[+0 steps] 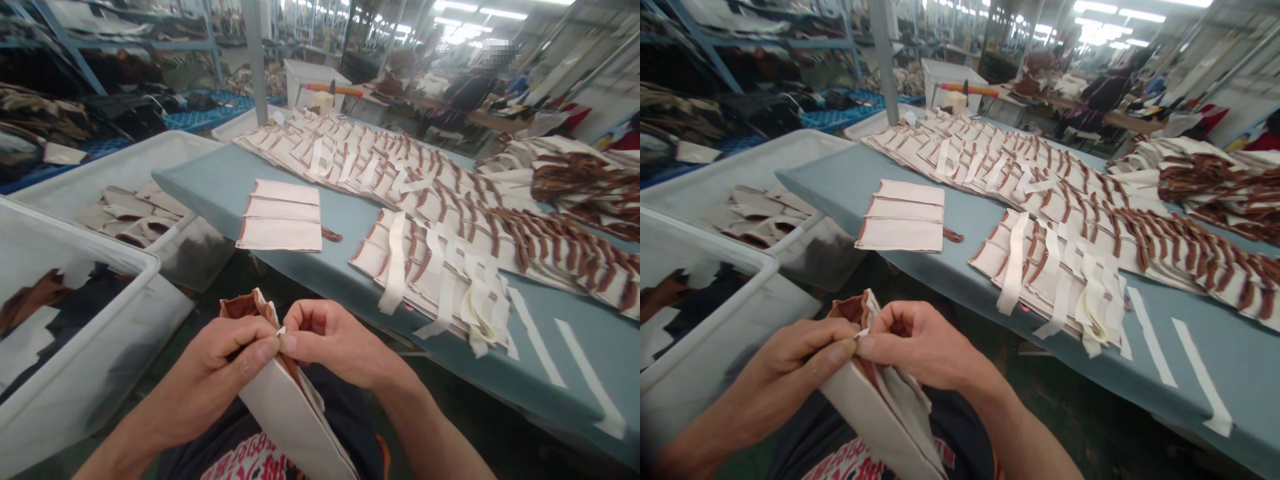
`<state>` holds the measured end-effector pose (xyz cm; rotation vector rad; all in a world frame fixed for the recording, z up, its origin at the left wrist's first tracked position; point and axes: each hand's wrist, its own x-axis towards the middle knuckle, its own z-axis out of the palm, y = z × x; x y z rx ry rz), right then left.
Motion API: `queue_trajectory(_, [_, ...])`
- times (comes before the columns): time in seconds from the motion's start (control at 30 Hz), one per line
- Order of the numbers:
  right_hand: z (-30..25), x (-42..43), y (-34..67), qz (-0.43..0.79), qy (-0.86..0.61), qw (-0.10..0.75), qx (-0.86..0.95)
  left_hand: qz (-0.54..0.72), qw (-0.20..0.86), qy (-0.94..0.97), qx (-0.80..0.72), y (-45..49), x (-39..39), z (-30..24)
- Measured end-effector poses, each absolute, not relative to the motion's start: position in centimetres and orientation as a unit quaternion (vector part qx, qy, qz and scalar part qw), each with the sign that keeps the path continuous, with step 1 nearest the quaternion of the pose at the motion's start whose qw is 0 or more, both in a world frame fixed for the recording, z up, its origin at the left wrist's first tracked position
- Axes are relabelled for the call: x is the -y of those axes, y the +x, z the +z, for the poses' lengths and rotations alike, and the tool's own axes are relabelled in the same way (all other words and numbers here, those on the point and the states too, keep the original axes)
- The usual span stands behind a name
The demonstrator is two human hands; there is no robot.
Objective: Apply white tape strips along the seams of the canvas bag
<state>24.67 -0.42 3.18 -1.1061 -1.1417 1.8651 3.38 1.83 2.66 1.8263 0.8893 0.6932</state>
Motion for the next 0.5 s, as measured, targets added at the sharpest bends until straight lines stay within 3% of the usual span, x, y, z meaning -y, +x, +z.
queue_trajectory(0.07, [2.8,0.7,24.3,0.696,-0.44,0.359,0.439,0.312,0.463,0.735,-0.386,3.7,-1.9,2.7])
queue_trajectory(0.27, [2.7,2.1,23.0,0.461,-0.579,0.354,0.572,0.375,0.383,0.715,-0.449,4.9,-1.9,2.2])
queue_trajectory(0.5, [1.2,2.1,22.8,0.417,-0.618,0.31,0.591,0.342,0.42,0.679,-0.495,4.2,-1.3,-0.9])
